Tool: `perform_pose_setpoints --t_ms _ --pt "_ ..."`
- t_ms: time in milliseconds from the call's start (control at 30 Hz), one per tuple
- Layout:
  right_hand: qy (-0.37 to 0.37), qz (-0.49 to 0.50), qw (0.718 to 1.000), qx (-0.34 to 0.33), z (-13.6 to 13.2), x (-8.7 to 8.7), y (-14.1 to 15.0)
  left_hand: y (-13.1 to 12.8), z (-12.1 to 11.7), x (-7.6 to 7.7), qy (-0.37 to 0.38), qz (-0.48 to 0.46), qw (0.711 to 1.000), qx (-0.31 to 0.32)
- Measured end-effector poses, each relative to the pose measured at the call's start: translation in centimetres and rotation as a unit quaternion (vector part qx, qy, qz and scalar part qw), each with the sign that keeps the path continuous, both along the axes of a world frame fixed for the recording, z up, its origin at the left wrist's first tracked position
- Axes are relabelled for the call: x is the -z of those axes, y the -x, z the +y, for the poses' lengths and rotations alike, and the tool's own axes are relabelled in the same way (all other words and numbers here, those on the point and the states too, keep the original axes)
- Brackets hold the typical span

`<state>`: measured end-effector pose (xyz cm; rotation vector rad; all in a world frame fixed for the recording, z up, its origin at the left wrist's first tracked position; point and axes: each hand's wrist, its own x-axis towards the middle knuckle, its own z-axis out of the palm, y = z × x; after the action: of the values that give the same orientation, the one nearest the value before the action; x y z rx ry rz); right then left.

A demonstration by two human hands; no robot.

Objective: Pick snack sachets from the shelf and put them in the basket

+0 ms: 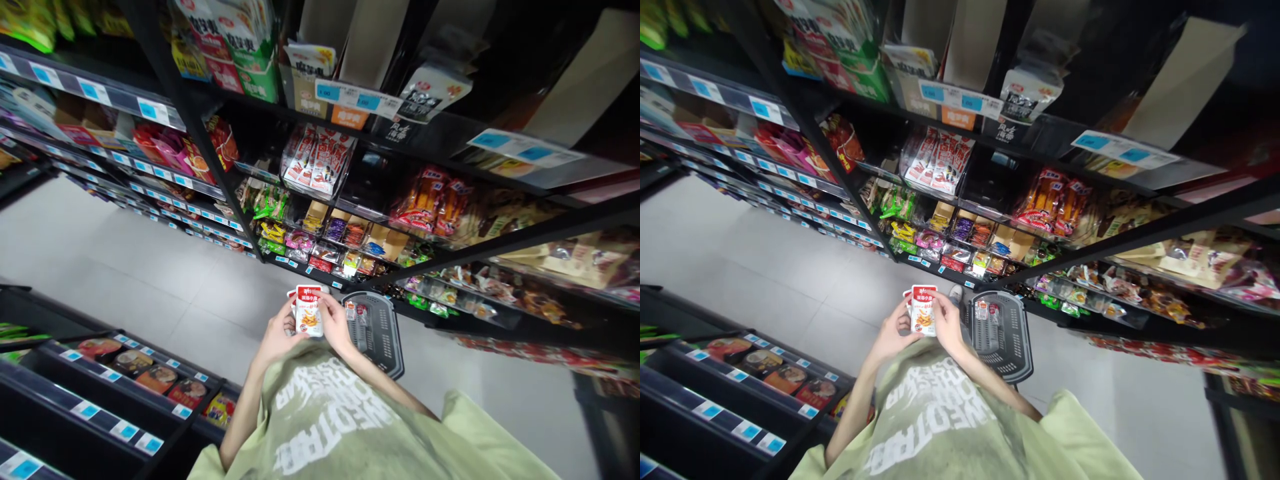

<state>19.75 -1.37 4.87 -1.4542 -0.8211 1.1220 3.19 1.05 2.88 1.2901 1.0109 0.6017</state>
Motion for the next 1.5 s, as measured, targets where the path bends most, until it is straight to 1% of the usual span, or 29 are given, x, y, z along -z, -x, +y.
perform_pose_setpoints --t_ms 167,367,533,600,700,833,967,1167,1333,1500 --pt "-0.012 0.014 1.000 -0.009 0.1 0.2 0.0 0.0 0.0 0.1 -0.008 0.014 1.000 0.001" --pt "-0.014 0.054 0.998 -0.020 0.0 0.6 0.1 -0.2 0.0 0.2 -0.014 0.013 1.000 -0.001" --pt "-0.024 0.053 0.998 -0.022 -0.1 1.0 0.1 -0.4 0.1 0.0 -0.007 0.009 1.000 -0.002" --pt "-0.023 0.034 0.999 -0.025 0.0 1.1 0.1 -0.5 0.1 0.0 -0.012 0.017 1.000 -0.005" --pt "-0.019 -0.023 0.999 -0.031 0.1 0.9 0.1 -0.9 0.0 0.2 -0.037 0.041 0.998 -0.021" --pt "-0.009 -0.090 0.995 -0.051 0.4 0.4 0.1 -1.5 -0.5 0.8 -0.067 0.073 0.992 -0.077" --pt "0.011 -0.123 0.991 -0.058 0.5 0.1 0.1 -2.2 -1.1 1.1 -0.069 0.052 0.988 -0.130" --pt "0.022 -0.156 0.986 -0.053 0.3 0.5 0.1 -2.2 -1.4 1.0 -0.146 0.083 0.974 -0.152" --pt "0.011 -0.131 0.989 -0.064 0.3 1.2 0.4 -2.0 -1.7 1.3 -0.152 0.080 0.971 -0.165" --pt "-0.009 -0.062 0.996 -0.071 0.4 1.3 0.5 -2.1 -2.3 1.3 -0.120 0.042 0.977 -0.170"
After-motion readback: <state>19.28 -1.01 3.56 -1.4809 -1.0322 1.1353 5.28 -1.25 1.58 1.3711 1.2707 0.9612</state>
